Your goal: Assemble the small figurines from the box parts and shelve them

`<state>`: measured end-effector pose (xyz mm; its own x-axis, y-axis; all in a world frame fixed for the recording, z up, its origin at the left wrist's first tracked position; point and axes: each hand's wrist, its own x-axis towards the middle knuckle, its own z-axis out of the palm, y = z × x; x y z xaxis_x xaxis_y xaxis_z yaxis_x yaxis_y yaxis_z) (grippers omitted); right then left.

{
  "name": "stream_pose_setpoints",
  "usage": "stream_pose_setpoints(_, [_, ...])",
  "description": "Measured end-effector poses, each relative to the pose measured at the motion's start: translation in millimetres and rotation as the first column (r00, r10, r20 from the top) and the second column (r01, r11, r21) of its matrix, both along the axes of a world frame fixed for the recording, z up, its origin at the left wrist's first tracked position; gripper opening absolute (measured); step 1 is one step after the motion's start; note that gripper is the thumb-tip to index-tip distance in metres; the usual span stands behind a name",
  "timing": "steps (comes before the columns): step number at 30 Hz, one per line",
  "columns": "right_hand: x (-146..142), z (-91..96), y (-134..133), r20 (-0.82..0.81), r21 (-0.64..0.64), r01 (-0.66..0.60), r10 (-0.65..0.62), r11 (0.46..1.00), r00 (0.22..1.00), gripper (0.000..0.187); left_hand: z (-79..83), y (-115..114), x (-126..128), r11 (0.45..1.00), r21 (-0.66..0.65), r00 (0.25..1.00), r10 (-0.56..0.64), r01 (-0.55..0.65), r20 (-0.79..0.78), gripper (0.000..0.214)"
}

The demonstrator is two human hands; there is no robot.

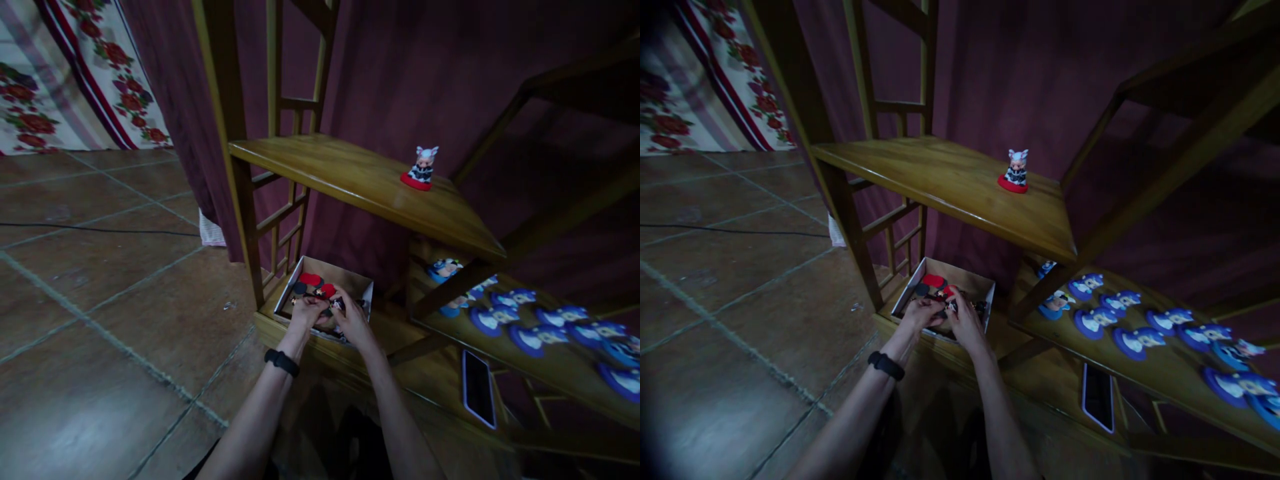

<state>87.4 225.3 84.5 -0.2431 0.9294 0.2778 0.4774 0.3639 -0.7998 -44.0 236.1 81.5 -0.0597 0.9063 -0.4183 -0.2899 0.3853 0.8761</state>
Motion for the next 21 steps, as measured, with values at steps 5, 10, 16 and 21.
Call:
stream_pose_setpoints(5, [8,-3.9,5,-0.331,-0.118,0.071,-0.107,0.990,0.938,0.054,4.7,3,-2,0.991,-0.133,0.948,0.052,-0.010,0.314,0.004])
stream_pose_setpoints(10, [9,-16.6,11,-0.391,-0.240,0.097,-0.188,0.966,0.901,0.027,3.4,3,-4,0.988,-0.156,0.928,0.066,-0.008,0.367,0.007])
stream_pose_setpoints(16, [-1,-12.2,12,-0.391,-0.240,0.157,-0.243,0.958,0.888,0.018,6.1,-1,4,0.997,-0.082,0.957,0.037,-0.014,0.286,0.010])
stream_pose_setpoints(21, [2,-9.0,13,-0.306,-0.159,0.228,-0.267,0.961,0.914,0.013,5.7,-2,8,0.998,-0.036,0.970,0.063,-0.056,0.236,0.010])
